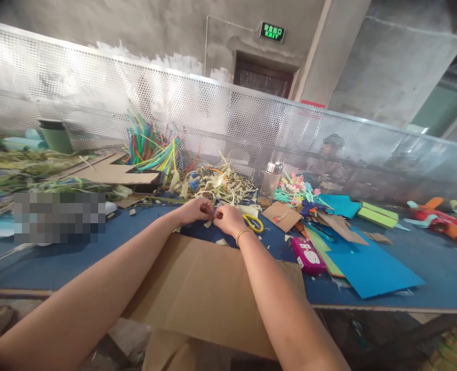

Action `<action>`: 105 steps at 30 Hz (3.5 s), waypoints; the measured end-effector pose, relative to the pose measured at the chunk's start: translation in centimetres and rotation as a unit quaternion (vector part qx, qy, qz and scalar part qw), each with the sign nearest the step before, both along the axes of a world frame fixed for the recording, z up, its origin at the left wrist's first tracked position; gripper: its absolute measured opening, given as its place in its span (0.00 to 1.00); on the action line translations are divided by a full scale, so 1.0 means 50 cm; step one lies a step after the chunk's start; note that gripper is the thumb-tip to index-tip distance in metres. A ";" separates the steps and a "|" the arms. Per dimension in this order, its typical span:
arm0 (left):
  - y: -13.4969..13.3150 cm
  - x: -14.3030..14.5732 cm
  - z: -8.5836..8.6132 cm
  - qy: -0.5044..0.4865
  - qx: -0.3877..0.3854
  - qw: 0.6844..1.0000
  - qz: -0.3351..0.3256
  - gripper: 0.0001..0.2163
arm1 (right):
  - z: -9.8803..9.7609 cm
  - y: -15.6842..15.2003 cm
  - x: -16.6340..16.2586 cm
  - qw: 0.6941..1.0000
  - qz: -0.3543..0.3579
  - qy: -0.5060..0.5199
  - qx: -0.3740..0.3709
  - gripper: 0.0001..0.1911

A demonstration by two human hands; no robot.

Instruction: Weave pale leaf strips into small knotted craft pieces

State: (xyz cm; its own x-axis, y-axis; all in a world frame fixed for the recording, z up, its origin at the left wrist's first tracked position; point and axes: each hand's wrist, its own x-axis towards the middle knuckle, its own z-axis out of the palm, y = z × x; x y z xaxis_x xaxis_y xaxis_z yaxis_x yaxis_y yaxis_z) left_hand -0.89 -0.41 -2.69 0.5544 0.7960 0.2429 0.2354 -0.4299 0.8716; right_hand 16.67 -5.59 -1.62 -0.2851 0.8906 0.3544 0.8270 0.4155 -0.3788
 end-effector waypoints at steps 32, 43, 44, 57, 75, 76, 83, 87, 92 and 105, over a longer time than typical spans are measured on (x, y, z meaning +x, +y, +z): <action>0.012 0.009 -0.023 0.044 0.065 0.996 0.045 0.07 | -0.017 0.016 0.007 0.991 -0.036 0.106 -0.075 0.04; -0.002 0.008 -0.008 -0.052 -0.048 0.997 0.011 0.15 | -0.030 0.023 0.000 0.990 -0.047 0.120 -0.057 0.04; -0.003 0.006 -0.006 -0.051 -0.054 0.997 0.005 0.16 | -0.030 0.023 0.000 0.990 -0.046 0.117 -0.056 0.04; -0.011 0.012 -0.002 -0.009 -0.028 1.000 0.008 0.20 | -0.007 0.013 -0.008 0.990 -0.082 0.086 -0.074 0.17; 0.003 0.009 -0.007 0.074 0.042 0.996 0.042 0.09 | -0.022 0.028 -0.001 0.944 -0.037 0.314 -0.090 0.11; 0.003 0.009 -0.006 0.082 0.046 0.995 0.046 0.08 | -0.022 0.029 0.000 0.945 -0.024 0.314 -0.088 0.10; -0.010 0.005 0.011 0.136 0.066 0.985 0.083 0.05 | -0.024 0.024 -0.002 0.972 -0.056 0.210 -0.090 0.05; -0.012 0.004 0.016 0.148 0.084 0.981 0.090 0.05 | -0.025 0.025 -0.001 0.973 -0.067 0.199 -0.092 0.04; -0.021 0.000 0.026 0.225 0.124 0.961 0.104 0.07 | -0.022 0.028 -0.001 0.960 -0.010 0.273 -0.061 0.03; -0.026 0.000 0.037 0.203 0.153 0.964 0.079 0.08 | 0.018 -0.011 -0.005 0.990 -0.087 0.058 -0.094 0.04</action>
State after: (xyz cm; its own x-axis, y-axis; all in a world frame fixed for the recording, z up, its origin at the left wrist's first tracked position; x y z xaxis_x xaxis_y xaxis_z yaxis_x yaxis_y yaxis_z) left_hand -0.90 -1.73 -0.85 0.5314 0.8037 0.2676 0.6135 -0.5830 0.5327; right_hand 16.41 -6.16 -0.73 -0.0895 0.9759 0.1992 0.8263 0.1844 -0.5322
